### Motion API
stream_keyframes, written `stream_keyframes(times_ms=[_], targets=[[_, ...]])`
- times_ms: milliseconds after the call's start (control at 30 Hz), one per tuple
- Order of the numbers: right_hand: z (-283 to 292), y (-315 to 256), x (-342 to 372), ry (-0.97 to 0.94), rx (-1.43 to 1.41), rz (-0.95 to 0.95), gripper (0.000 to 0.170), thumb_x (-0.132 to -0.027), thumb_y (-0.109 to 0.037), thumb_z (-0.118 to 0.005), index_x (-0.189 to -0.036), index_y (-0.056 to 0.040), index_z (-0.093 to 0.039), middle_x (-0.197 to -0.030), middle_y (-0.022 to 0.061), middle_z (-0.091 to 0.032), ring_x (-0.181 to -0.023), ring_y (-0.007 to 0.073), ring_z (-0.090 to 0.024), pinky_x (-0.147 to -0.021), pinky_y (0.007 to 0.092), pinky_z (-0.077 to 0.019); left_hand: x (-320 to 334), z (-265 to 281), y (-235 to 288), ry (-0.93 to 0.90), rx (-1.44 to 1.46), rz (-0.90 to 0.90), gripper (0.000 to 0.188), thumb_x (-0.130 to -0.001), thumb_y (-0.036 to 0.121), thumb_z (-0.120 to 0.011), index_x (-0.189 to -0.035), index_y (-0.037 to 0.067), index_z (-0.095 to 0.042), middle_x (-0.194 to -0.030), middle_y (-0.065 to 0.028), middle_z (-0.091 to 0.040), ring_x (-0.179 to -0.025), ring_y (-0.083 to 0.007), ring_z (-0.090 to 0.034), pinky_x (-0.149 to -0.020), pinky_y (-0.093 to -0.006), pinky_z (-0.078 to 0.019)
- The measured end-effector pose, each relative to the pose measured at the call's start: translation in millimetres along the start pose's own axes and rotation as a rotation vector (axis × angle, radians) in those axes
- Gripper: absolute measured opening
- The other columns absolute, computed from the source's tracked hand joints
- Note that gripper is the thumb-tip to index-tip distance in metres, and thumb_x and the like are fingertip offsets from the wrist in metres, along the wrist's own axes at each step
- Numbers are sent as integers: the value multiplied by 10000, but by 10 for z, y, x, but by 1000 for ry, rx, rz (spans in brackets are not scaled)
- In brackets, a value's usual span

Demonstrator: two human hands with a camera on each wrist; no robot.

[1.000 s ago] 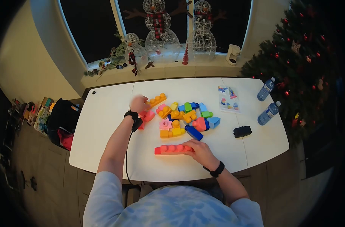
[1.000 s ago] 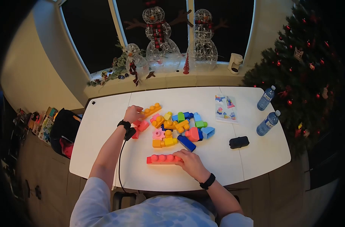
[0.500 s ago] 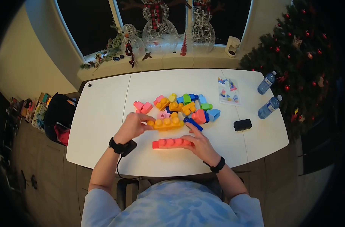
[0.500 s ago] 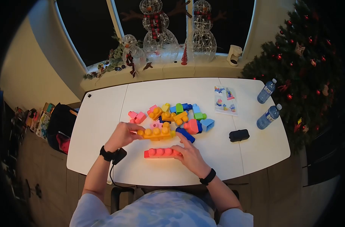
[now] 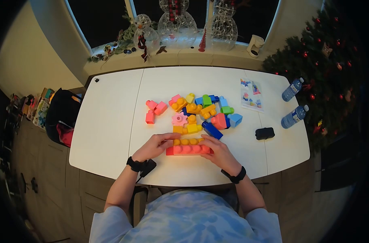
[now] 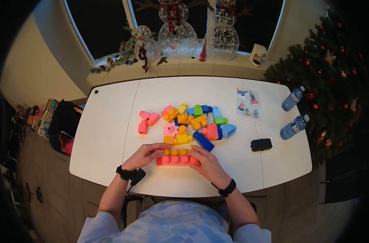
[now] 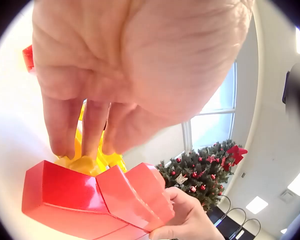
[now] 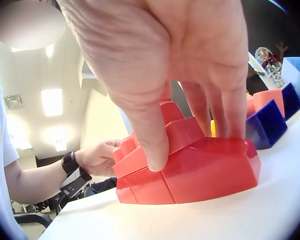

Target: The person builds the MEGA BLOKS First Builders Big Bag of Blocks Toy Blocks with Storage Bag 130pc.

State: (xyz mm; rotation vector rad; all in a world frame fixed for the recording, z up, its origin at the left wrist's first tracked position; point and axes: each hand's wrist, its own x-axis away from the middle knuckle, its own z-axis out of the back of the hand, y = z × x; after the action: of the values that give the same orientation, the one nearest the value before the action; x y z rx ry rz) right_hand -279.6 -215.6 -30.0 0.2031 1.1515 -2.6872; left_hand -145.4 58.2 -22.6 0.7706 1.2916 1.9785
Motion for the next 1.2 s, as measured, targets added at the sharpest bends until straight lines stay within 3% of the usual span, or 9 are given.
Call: stream_keyframes(times_ms=[133, 200, 633, 700, 867, 933, 967, 1100, 1200], targets=[[-4, -24, -15, -15, -12, -3, 439, -818, -103, -812, -1226, -92, -650, -1423, 175, -590, -1251, 379, -602, -1025, 434, -524, 131, -120, 75, 51, 36, -30, 604, -892, 82, -776, -1453, 63, -554, -1374, -78, -657, -1187, -204, -658, -1080, -335, -508], [-17, -34, -17, -17, -18, -16, 449, -815, -95, -814, -1232, -92, -649, -1420, 183, -592, -1253, 379, -601, -1029, 434, -524, 116, -185, 3, 103, -140, -154, 709, -793, 123, -847, -1436, 44, -560, -1309, -162, -676, -1083, -289, -706, -978, -360, -553], [-34, -36, -12, 5, -52, -23, 465, -795, -63, -824, -1228, -85, -655, -1391, 184, -608, -1237, 376, -611, -1023, 427, -532, 140, -262, 0, 141, -197, -90, 740, -738, 44, -849, -1426, 42, -576, -1136, -190, -726, -940, -300, -733, -877, -375, -572], [-31, -51, -15, 10, -65, -33, 465, -795, -60, -824, -1229, -81, -658, -1381, 180, -615, -1227, 377, -617, -1018, 425, -534, 147, -255, -14, 88, -183, 21, 755, -763, 68, -874, -1453, 79, -567, -1331, -114, -680, -1109, -229, -687, -1013, -361, -552], [-22, -80, -5, 12, -54, -33, 465, -792, -49, -821, -1227, -77, -659, -1373, 178, -621, -1222, 377, -620, -1009, 421, -538, 156, 149, 118, 223, 54, -67, 608, -827, 93, -852, -1390, 61, -623, -1379, -54, -651, -1225, -195, -629, -1024, -370, -552], [-24, -86, 3, 16, -56, -29, 466, -791, -44, -819, -1228, -76, -659, -1374, 177, -620, -1221, 378, -620, -1005, 421, -540, -4, 470, 12, 500, -26, 9, 360, -920, 115, -772, -1256, 21, -686, -1160, -67, -735, -1026, -161, -702, -904, -361, -583], [-20, -90, 1, 16, -60, -33, 464, -790, -41, -819, -1225, -73, -661, -1376, 183, -620, -1215, 383, -624, -998, 421, -545, -89, 618, -93, 638, 22, 27, 390, -902, 219, -801, -1214, 7, -701, -1068, -85, -759, -936, -172, -719, -824, -341, -586], [-36, -59, -7, 23, -61, -22, 457, -784, -38, -821, -1214, -61, -668, -1381, 204, -620, -1193, 398, -637, -976, 424, -557, -333, 903, -223, 730, -564, 318, 602, -778, 462, -860, -1160, 17, -725, -976, -127, -768, -834, -249, -738, -775, -362, -595], [-25, -69, -15, 18, -48, -29, 455, -780, -44, -825, -1209, -56, -673, -1385, 213, -619, -1184, 401, -644, -969, 424, -561, -501, 845, -385, 662, -730, 410, 581, -775, 440, -850, -1162, 23, -730, -931, -115, -771, -793, -256, -738, -787, -368, -594]])
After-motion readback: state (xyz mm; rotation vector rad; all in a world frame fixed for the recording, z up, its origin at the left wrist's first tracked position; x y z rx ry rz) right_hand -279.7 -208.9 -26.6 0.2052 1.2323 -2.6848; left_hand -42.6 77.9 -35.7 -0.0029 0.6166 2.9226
